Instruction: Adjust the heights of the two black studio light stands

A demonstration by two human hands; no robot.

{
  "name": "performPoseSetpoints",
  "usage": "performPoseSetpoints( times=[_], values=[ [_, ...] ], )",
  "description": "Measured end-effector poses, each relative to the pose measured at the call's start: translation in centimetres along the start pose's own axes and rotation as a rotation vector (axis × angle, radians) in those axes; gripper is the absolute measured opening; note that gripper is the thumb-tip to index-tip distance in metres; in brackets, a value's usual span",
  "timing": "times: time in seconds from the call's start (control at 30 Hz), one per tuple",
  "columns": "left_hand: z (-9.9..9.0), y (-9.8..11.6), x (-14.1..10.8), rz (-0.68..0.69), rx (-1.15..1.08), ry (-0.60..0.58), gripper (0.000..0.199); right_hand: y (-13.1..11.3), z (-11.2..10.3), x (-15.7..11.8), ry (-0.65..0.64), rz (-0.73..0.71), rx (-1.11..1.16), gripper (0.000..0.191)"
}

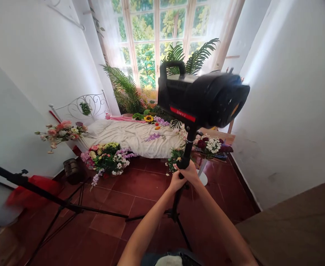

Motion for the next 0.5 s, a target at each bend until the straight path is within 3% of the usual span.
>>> performPoseSetpoints(
  times=[0.17, 0.3, 0.4, 0.5],
  values=[
    [-0.1, 2.3, 0.9, 0.034, 0.110, 0.063, 0.028, -8.8, -2.5, 1.7, 0.066, -0.122, -0.010, 0.040],
    [0.3, 2.6, 1.5, -0.001, 0.069, 0.091, 0.034, -15.1, -3.8, 2.5, 0.084, -0.257, 0.004, 0.043],
    [0.2, 2.1, 1.7, -0.038, 0.074, 0.127, 0.038, -17.4, -4.4, 2.6, 0.114, -0.319, -0.002, 0.049],
    [-0.2, 1.6, 1.9, -0.061, 0.105, 0.177, 0.040, -18.0, -4.4, 2.5, 0.096, -0.332, -0.001, 0.050]
  ],
)
Point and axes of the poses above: each hand's wrist, its own x-axis towards the middle knuckle, its own z-axis out of the palm, y = z × x, the point moved 10 cm from there along x, towards the middle knuckle, and after that the axes turned 14 degrees about z, right-handed, at the moved point
